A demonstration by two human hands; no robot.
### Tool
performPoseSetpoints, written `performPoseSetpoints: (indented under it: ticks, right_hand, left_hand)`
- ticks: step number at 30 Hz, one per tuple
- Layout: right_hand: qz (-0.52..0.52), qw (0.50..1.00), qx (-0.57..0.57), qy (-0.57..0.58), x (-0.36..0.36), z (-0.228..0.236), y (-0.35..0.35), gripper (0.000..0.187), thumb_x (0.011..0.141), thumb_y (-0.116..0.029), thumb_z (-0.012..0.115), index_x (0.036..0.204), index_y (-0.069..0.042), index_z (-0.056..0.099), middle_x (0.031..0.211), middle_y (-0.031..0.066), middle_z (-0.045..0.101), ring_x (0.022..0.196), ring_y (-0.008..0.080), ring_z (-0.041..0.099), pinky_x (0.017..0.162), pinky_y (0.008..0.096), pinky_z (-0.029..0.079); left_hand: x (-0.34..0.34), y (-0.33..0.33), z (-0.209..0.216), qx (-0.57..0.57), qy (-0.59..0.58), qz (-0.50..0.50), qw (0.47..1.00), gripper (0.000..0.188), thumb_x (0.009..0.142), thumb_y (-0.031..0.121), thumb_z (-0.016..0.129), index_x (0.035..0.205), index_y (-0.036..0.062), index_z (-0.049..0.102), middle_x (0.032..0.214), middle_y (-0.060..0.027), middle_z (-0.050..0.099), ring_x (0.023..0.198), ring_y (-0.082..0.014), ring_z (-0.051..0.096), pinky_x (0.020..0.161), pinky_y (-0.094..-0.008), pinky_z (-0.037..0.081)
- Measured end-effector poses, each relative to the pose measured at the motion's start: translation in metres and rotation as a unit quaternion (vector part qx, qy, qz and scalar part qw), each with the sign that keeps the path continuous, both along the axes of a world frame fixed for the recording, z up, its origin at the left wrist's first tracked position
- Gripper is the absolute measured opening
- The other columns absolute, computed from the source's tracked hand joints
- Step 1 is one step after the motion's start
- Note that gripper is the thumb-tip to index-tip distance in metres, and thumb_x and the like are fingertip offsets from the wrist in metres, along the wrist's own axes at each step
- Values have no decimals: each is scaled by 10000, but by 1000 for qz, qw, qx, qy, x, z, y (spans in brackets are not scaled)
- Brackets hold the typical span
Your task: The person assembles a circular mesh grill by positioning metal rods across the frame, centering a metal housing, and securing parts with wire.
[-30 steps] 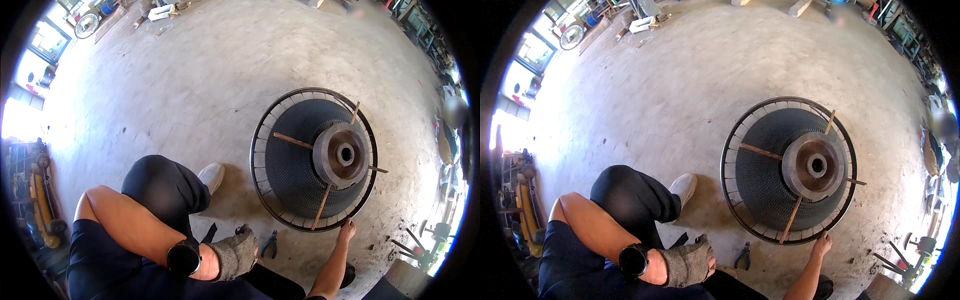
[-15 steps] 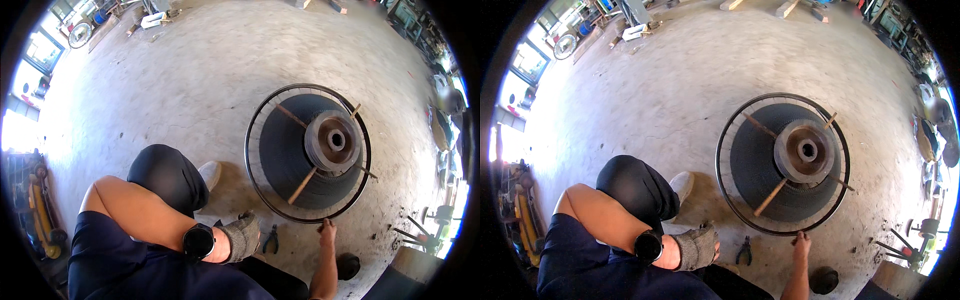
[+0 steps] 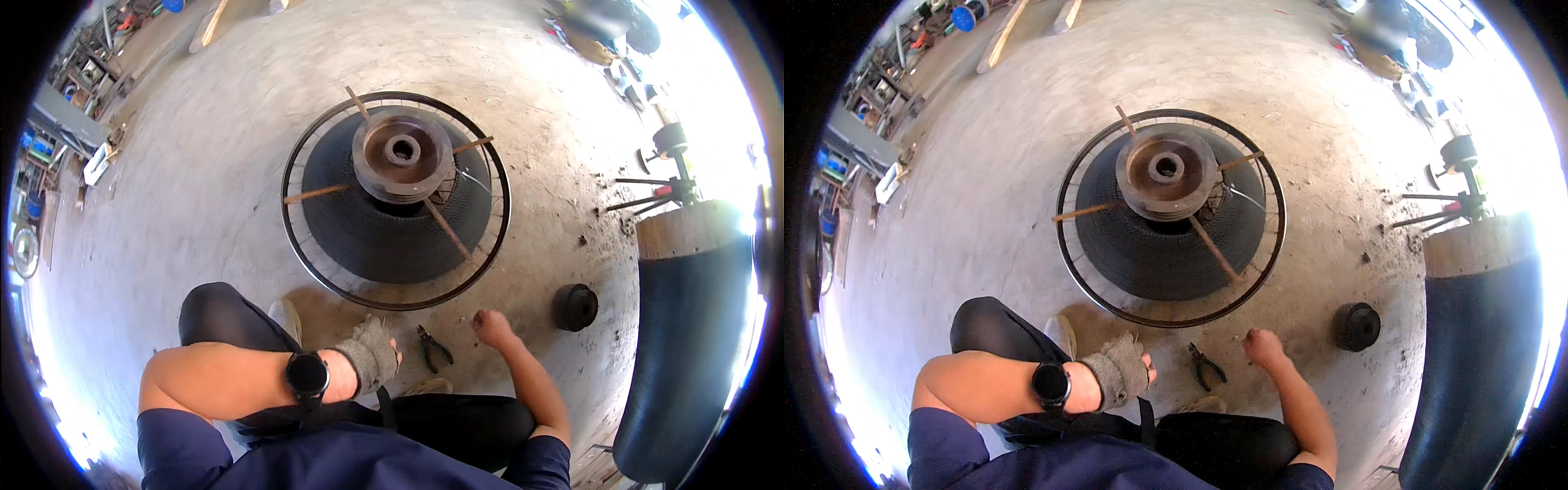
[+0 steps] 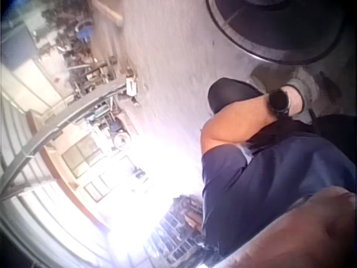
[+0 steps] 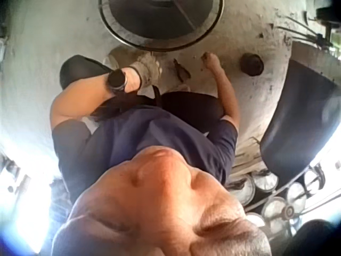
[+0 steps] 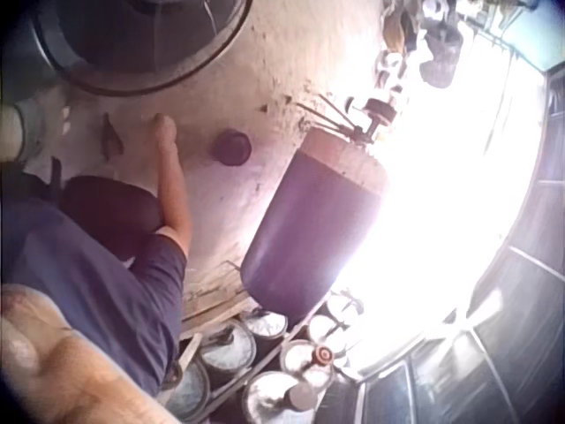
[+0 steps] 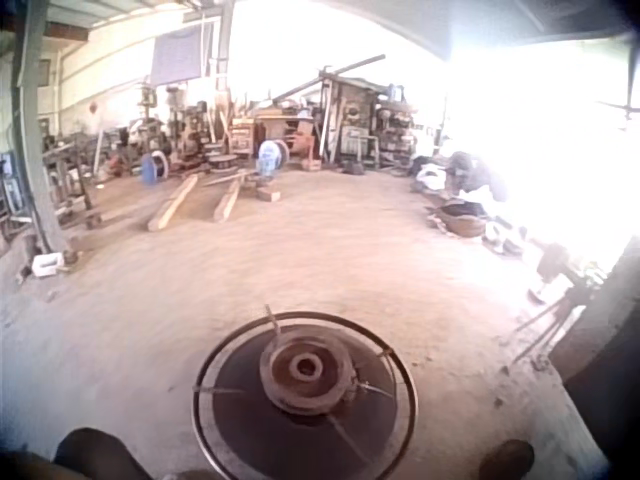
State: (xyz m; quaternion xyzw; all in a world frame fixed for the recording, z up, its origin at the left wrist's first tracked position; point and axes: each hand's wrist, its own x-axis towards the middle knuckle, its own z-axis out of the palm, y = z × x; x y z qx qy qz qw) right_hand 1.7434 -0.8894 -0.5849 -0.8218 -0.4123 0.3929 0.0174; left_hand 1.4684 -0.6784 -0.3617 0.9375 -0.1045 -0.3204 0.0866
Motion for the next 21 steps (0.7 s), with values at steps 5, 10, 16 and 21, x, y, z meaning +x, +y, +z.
performPoseSetpoints:
  ticks: [5, 10, 16, 21]
  right_hand:
    - [-25, 991, 100, -88, -1, 37, 16, 217, 887, -223, 602, 909, -12, 651, 934, 223, 666, 903, 404, 638, 792, 493, 513]
    - [39, 990, 100, -91, -3, 60, 46, 207, 890, -207, 599, 922, -6, 635, 926, 215, 664, 909, 408, 632, 801, 486, 511]
    - [72, 975, 161, -135, -14, 107, 84, 199, 892, -198, 611, 960, -11, 614, 934, 192, 634, 919, 398, 625, 796, 473, 505]
    - [58, 953, 265, -135, -43, 149, 137, 216, 895, -173, 620, 1051, -25, 593, 1002, 179, 605, 925, 389, 623, 788, 460, 506]
  left_hand:
    - [4, 5, -53, -13, -6, -29, 999, 295, 839, 266, 598, 1076, 97, 645, 978, -107, 673, 894, -322, 671, 759, -468, 498]
    - [44, -3, -77, -138, -24, 144, 980, 456, 845, 319, 590, 1225, 67, 572, 1294, -170, 548, 1145, -347, 571, 897, -475, 479]
    - [81, 6, -166, -10, -473, 306, 826, 651, 892, 341, 594, 1419, 14, 394, 1503, -182, 335, 1359, -387, 350, 1101, -521, 320]
    - [76, 21, -214, -35, -508, 428, 747, 813, 848, 372, 677, 1481, 39, 290, 1569, -147, 231, 1394, -375, 314, 1111, -535, 308]
